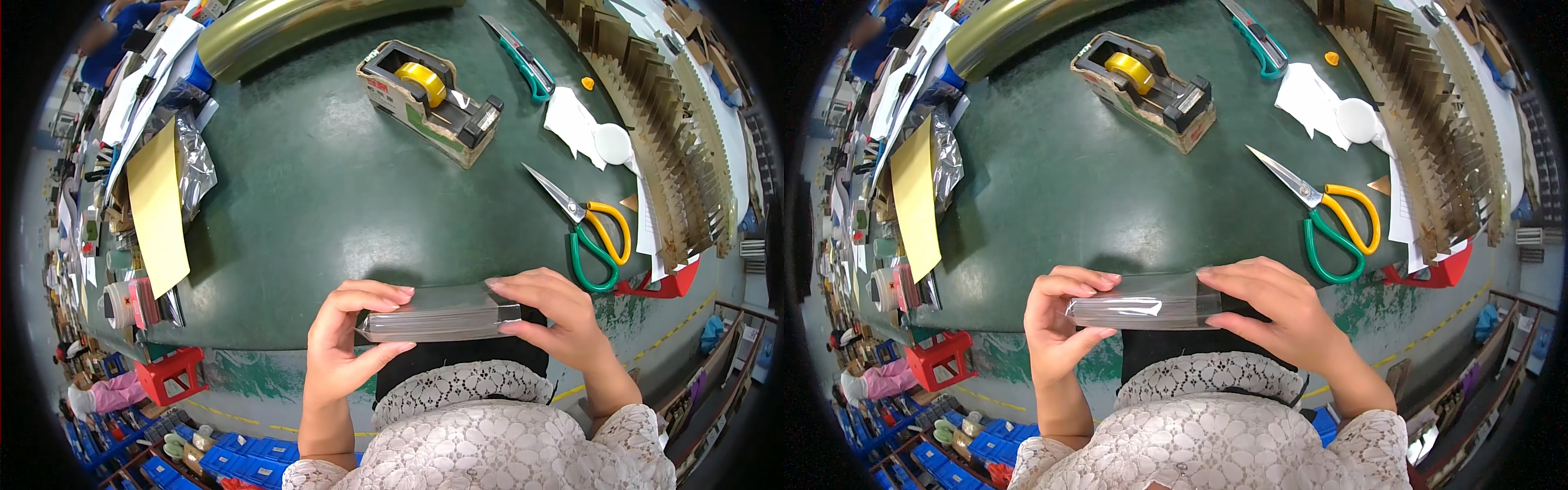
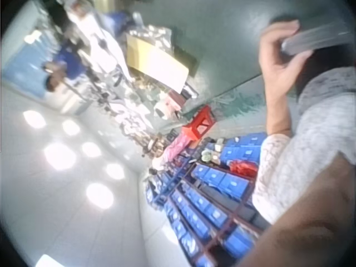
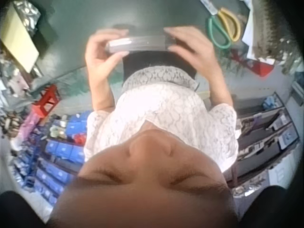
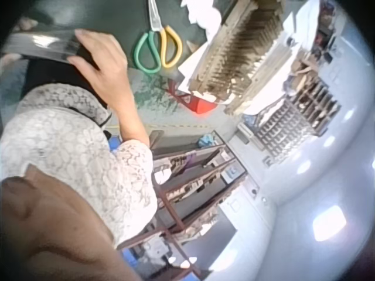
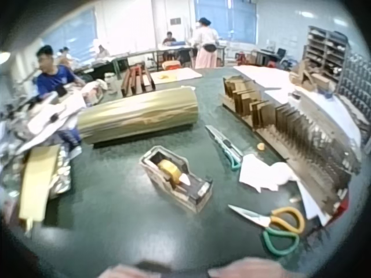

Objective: The person wraps a stack of small rectangular items in clear plastic film, folds the edges, and places a white paper insert inside. They then retrieve a roll of gold foil from a shelf and place it on the table.

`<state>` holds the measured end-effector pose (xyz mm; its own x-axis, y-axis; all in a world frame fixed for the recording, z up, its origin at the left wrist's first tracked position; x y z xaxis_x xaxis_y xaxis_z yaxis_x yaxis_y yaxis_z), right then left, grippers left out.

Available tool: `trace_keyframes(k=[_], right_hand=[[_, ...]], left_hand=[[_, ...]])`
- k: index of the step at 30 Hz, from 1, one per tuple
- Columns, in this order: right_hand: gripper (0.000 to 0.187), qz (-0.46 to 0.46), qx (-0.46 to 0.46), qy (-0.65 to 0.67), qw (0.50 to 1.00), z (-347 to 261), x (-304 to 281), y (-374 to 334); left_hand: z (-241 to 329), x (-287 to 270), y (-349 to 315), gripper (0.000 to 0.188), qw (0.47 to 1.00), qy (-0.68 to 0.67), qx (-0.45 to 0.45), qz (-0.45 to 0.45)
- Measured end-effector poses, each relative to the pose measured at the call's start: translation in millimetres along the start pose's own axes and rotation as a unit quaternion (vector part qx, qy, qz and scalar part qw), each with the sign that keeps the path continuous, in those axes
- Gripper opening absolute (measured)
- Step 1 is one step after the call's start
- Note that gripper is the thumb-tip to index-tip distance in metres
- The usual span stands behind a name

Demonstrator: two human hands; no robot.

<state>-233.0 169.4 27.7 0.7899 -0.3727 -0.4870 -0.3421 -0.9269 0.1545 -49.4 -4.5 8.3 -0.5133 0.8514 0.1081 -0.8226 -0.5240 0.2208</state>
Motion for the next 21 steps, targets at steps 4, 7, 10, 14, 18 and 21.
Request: trace_keyframes(k=[4,7,10,14,18,21], right_hand=[[0.048,-0.002,-0.015,0.017,1.0,3,7,4],[0.047,-0.01,-0.023,0.032,0.999,6,11,5],[0.044,-0.009,-0.025,0.043,0.999,8,13,6],[0.038,-0.003,-0.035,0.05,0.998,11,14,8],[0.034,-0.004,-0.037,0.043,0.998,13,16,7],[0.031,-0.008,-0.028,0.043,0.999,14,17,6]], left_hand=[[1,0,1,0.045,1.0,-0.002,0.003,-0.002],[0,0,1,0.045,1.0,-0.011,-0.011,0.001],[-1,-1,1,0.045,1.0,-0.008,-0.007,-0.01],[-1,-3,1,0.047,1.0,-0.002,-0.003,-0.015],[3,-5,0,0.048,1.0,0.017,-0.006,-0.012],[4,-9,3,0.044,0.998,0.053,0.001,-0.017]])
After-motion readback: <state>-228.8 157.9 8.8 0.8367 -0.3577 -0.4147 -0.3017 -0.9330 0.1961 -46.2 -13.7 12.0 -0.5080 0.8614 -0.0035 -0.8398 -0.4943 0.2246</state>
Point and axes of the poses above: each hand's wrist, its own y-axis towards the middle knuckle, its own x-axis out of the palm, z = x × y, the point moved 4 cm from there along y, towards the middle knuckle, and after that the axes turned 4 degrees about x, right-handed, at the moved point
